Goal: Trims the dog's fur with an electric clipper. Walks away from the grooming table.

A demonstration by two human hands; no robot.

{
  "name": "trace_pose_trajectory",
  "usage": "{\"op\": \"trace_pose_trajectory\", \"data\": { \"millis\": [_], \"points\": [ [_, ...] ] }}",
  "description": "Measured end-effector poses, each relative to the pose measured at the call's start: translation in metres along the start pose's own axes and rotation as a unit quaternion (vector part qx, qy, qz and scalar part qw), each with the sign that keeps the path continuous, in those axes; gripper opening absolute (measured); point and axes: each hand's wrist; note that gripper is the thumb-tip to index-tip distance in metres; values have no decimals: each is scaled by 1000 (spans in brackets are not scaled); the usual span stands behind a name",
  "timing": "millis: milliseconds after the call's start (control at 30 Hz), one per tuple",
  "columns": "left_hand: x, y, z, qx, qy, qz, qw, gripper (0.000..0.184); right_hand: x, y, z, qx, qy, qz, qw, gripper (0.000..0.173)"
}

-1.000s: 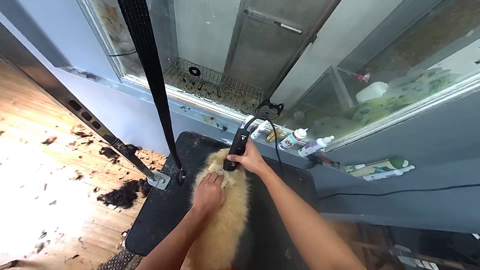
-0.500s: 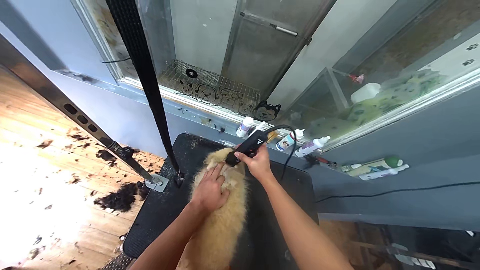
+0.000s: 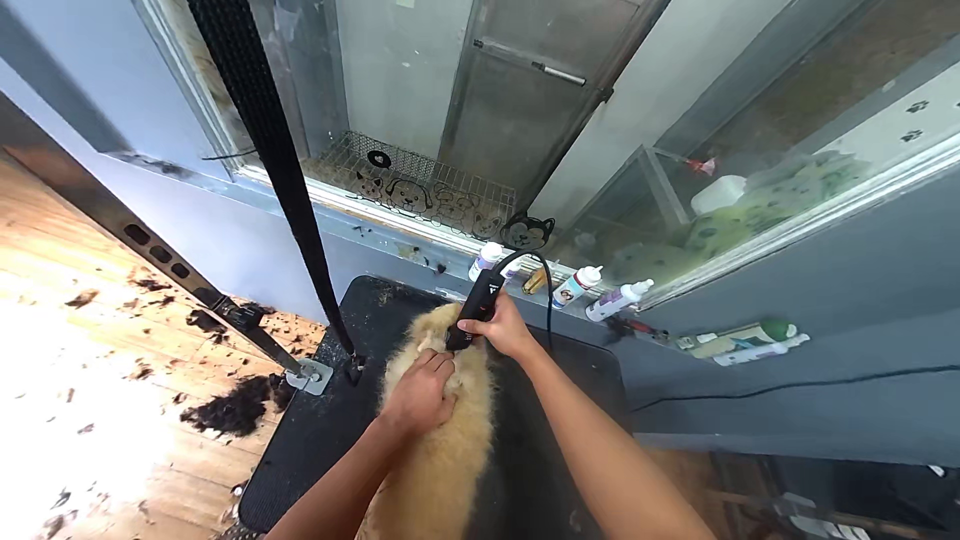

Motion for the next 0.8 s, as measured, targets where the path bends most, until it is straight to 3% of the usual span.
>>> {"op": "trace_pose_trajectory", "data": {
  "millis": [200,333,433,600,733,800],
  "points": [
    [4,7,9,-62,26,12,998,26,-2,-3,-5,-61,-86,-47,993,71],
    [6,7,8,-88,27,22,996,25,-5,2,-3,2,15,0,1000,75],
    [8,11,11,-109,35,26,993,23,1,1,-9,17,84,-49,995,72],
    [11,13,16,-132,66,33,989,21,0,0,-6,-50,-2,-66,997,75],
    [9,13,16,-163,44,52,984,22,0,7,-5,-7,133,-58,989,77],
    [4,9,17,-155,-15,76,985,37,6,5,-7,-1,170,-91,981,76]
  ]
}}
Point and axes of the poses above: each hand's wrist, its own z-axis away from the middle knuckle, its own y-axis out of the palm, x = y × z, and after that the axes turned 4 degrees about -z, right-handed
